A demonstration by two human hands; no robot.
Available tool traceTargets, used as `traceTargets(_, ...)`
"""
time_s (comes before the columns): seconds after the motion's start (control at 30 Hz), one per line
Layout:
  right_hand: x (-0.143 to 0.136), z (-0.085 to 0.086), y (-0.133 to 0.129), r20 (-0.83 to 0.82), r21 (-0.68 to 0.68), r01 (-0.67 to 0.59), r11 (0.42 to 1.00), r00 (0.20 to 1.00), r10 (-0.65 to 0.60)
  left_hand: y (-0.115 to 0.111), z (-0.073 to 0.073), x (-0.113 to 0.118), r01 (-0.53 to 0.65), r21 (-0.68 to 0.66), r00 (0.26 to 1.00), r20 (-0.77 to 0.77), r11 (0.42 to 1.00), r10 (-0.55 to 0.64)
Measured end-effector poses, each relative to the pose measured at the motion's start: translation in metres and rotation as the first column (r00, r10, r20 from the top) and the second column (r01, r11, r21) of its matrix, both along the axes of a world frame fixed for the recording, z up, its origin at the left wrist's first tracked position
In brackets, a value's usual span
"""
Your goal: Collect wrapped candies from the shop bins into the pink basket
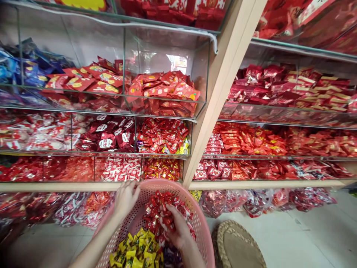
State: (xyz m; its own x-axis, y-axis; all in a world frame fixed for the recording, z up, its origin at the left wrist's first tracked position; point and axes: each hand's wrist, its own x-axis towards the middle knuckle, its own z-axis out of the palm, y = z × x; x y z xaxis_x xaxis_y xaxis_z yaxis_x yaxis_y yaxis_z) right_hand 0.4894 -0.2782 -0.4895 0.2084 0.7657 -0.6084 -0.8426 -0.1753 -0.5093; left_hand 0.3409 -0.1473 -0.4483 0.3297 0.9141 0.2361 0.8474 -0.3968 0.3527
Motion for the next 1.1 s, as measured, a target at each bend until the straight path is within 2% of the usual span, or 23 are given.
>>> traceTargets(0.1,0.007,0.001,0.007,0.085,-0.034,-0.01,0.999,0.996,0.012,0.008,0.003,-0.008,-0.045,0.044,0.99,-0.133,0.998,0.05)
traceTargets(0.23,0.016,-0.002,0.021,0.271,-0.066,-0.101,0.993,0.956,0.115,0.011,-0.014,-0.018,-0.056,-0.024,0.975,-0.218,0.998,0.049)
traceTargets(0.33,0.021,-0.003,0.036,0.392,-0.016,-0.143,0.99,0.91,0.137,0.009,-0.027,-0.023,-0.052,-0.042,0.96,-0.277,0.998,0.039)
traceTargets(0.5,0.027,-0.002,0.056,0.504,-0.052,-0.158,0.986,0.848,0.162,0.009,-0.031,-0.025,-0.036,-0.033,0.955,-0.296,0.999,0.024)
traceTargets(0.67,0.026,-0.009,0.062,0.553,-0.035,-0.162,0.986,0.819,0.154,0.008,-0.029,-0.025,-0.016,-0.01,0.95,-0.313,1.0,0.012)
traceTargets(0.87,0.019,-0.01,0.065,0.591,0.023,-0.114,0.993,0.803,0.079,0.009,-0.032,-0.026,-0.019,-0.013,0.952,-0.305,1.0,0.014)
traceTargets(1.0,0.019,-0.008,0.061,0.548,0.03,-0.059,0.998,0.836,0.033,0.01,-0.033,-0.026,-0.033,-0.022,0.951,-0.309,0.999,0.024)
traceTargets(1.1,0.023,-0.006,0.052,0.419,0.012,-0.052,0.999,0.907,0.042,0.01,-0.033,-0.026,-0.029,-0.017,0.953,-0.301,0.999,0.023)
